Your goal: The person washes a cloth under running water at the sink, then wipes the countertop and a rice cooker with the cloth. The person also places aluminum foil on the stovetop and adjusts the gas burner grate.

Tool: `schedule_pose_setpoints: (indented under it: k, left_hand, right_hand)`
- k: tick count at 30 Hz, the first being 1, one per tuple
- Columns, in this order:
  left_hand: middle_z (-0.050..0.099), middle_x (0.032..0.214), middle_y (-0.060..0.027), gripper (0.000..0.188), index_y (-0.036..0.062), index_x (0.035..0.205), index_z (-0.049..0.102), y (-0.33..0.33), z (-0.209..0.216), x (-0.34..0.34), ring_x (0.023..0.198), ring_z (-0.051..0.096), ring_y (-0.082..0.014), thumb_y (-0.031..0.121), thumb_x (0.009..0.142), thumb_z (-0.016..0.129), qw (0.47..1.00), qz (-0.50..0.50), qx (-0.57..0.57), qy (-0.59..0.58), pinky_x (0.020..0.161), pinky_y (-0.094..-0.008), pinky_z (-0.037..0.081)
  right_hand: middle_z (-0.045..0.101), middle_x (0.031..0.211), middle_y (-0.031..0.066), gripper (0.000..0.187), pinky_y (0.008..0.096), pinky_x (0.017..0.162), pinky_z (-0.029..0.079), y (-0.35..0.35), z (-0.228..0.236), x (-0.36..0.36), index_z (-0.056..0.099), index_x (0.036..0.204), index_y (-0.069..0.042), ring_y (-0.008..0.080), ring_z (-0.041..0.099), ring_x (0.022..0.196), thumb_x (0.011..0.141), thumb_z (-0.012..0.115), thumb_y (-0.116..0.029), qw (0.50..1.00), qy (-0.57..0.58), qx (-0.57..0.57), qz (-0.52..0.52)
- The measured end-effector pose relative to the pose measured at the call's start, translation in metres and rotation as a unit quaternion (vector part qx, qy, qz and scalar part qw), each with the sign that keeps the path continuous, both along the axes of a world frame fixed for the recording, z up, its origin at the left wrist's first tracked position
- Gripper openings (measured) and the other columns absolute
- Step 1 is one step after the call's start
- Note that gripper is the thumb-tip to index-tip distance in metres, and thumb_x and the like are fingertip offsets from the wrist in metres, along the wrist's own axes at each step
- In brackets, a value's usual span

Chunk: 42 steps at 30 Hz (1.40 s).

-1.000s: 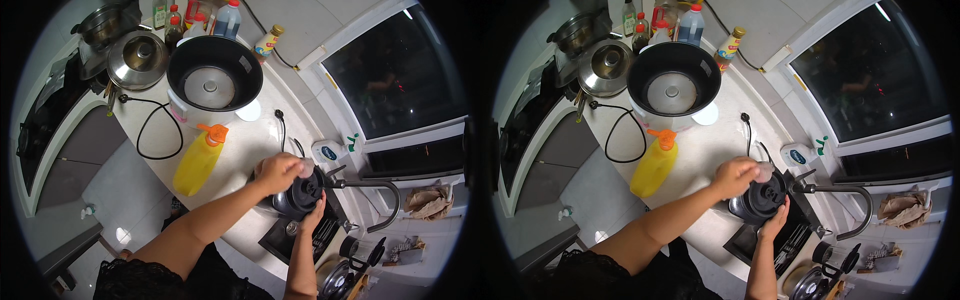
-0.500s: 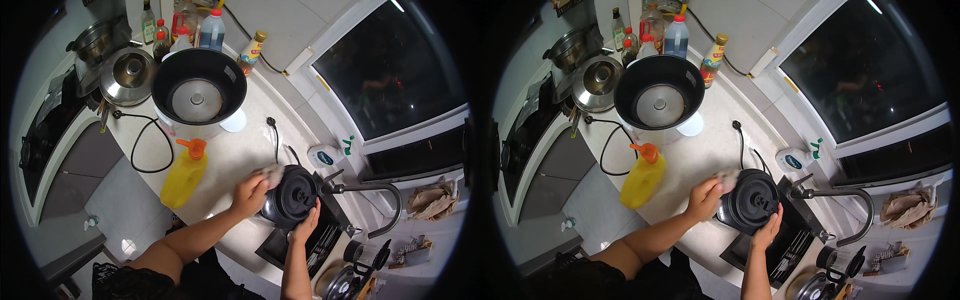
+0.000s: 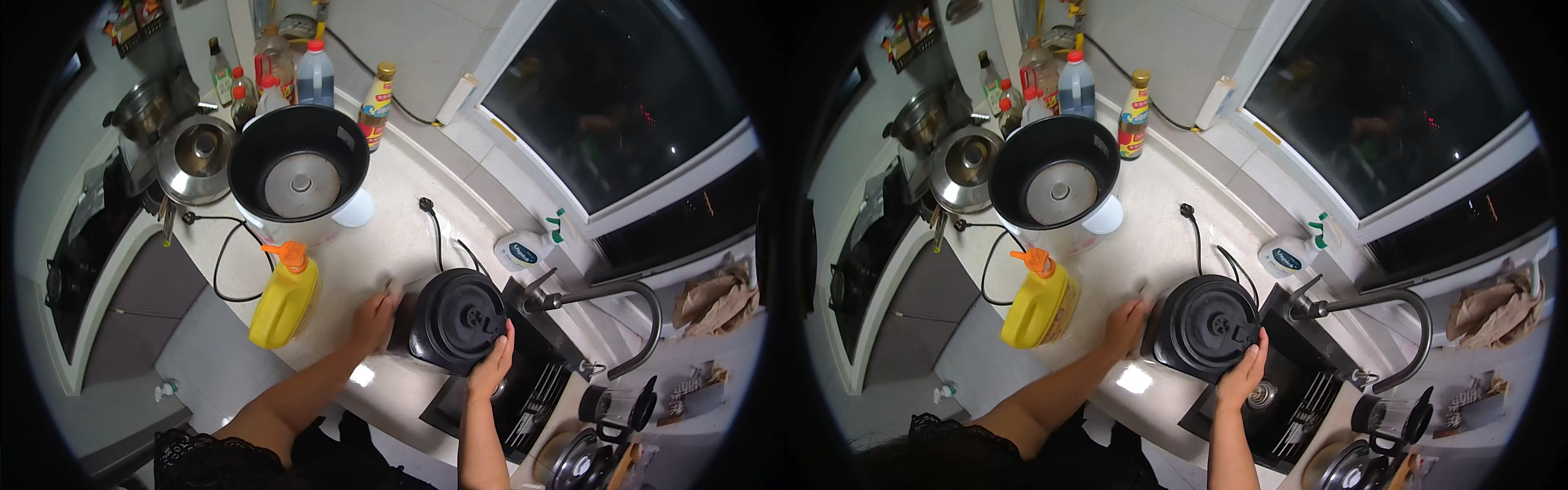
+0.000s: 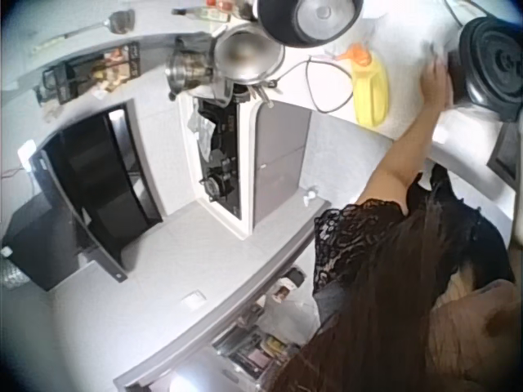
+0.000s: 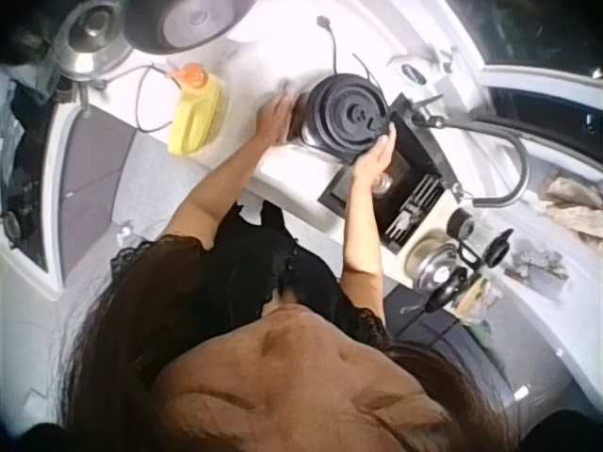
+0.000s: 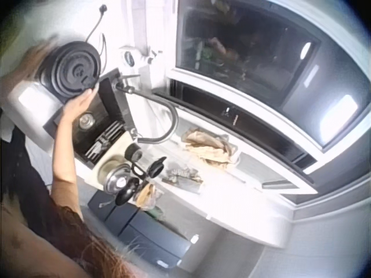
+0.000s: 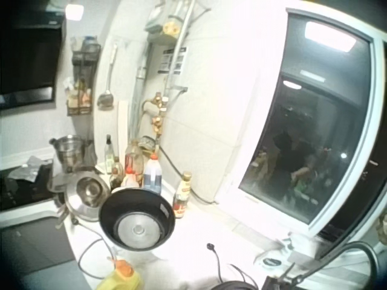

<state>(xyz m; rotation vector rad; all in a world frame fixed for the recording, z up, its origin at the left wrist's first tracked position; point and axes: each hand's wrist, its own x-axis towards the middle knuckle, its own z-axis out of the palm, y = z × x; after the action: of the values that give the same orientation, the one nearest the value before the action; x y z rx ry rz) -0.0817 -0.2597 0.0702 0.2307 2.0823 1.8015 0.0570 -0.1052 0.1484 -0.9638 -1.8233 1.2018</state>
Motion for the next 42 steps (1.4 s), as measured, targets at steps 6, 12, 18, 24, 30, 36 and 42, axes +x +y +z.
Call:
schedule_pose_setpoints:
  k: [6, 12, 18, 24, 30, 36, 42]
  left_hand:
    - [0.055, 0.086, -0.005, 0.027, -0.0005, 0.103, 0.054, -0.027, 0.037, 0.07, 0.077, 0.051, -0.0148, 0.025, 0.098, 0.045, 0.985, 0.1, 0.071, -0.118, 0.073, -0.0305, 0.044]
    - [0.05, 0.118, -0.0136, 0.038, -0.0014, 0.122, 0.04, 0.002, 0.05, 0.117, 0.109, 0.05, -0.0218, 0.03, 0.1, 0.039, 0.91, 0.206, 0.211, -0.291, 0.093, -0.0362, 0.042]
    - [0.045, 0.135, -0.017, 0.051, 0.0066, 0.135, 0.037, -0.03, 0.118, 0.13, 0.121, 0.048, -0.0348, 0.043, 0.101, 0.031, 0.833, 0.081, 0.248, -0.488, 0.103, -0.0489, 0.038]
    - [0.064, 0.108, -0.0066, 0.054, 0.0115, 0.117, 0.055, -0.053, 0.086, 0.118, 0.101, 0.059, -0.0198, 0.058, 0.095, 0.039, 0.843, -0.143, 0.141, -0.5, 0.088, -0.0388, 0.046]
    - [0.048, 0.135, -0.0105, 0.057, 0.0017, 0.136, 0.043, -0.02, 0.103, 0.033, 0.124, 0.045, -0.0202, 0.044, 0.098, 0.042, 0.99, -0.04, -0.019, 0.136, 0.1, -0.0342, 0.036]
    - [0.036, 0.144, -0.0208, 0.064, -0.003, 0.14, 0.035, 0.032, 0.11, 0.012, 0.137, 0.031, -0.0304, 0.046, 0.099, 0.034, 0.96, -0.157, -0.064, 0.222, 0.113, -0.035, 0.02]
    - [0.038, 0.144, -0.0205, 0.064, -0.0035, 0.139, 0.037, 0.038, 0.093, 0.019, 0.136, 0.033, -0.0299, 0.046, 0.101, 0.027, 0.96, -0.113, -0.049, 0.25, 0.112, -0.0348, 0.022]
  right_hand:
    - [0.055, 0.127, 0.0143, 0.042, 0.0298, 0.102, 0.034, -0.005, 0.007, -0.006, 0.048, 0.131, 0.003, 0.0205, 0.05, 0.118, 0.1, 0.037, -0.023, 1.0, -0.015, -0.003, 0.002]
    - [0.05, 0.133, 0.0143, 0.047, 0.0291, 0.106, 0.028, 0.01, 0.003, 0.017, 0.044, 0.137, -0.001, 0.0191, 0.044, 0.124, 0.101, 0.039, -0.032, 0.968, 0.131, -0.204, 0.07]
    - [0.052, 0.131, 0.0146, 0.047, 0.0385, 0.106, 0.034, -0.059, 0.01, 0.111, 0.052, 0.126, -0.003, 0.0277, 0.048, 0.124, 0.085, 0.064, -0.022, 0.977, 0.0, 0.063, 0.202]
    - [0.06, 0.117, 0.0149, 0.042, 0.0328, 0.082, 0.053, -0.091, -0.011, 0.122, 0.06, 0.116, -0.004, 0.0223, 0.063, 0.097, 0.076, 0.073, -0.003, 0.967, 0.044, -0.227, 0.11]
    - [0.061, 0.102, 0.0093, 0.046, 0.0378, 0.078, 0.048, -0.07, 0.052, 0.068, 0.062, 0.111, -0.01, 0.0286, 0.059, 0.09, 0.066, 0.072, -0.003, 0.938, 0.047, 0.317, 0.13]
    - [0.06, 0.098, 0.0058, 0.039, 0.039, 0.076, 0.046, -0.069, 0.033, 0.029, 0.063, 0.107, -0.011, 0.0276, 0.057, 0.086, 0.068, 0.069, -0.012, 0.904, -0.025, 0.41, 0.119]
    - [0.06, 0.097, 0.0054, 0.016, 0.0306, 0.064, 0.051, -0.015, -0.023, 0.089, 0.062, 0.096, -0.006, 0.0164, 0.06, 0.08, 0.082, 0.067, -0.012, 0.965, 0.107, -0.072, -0.227]
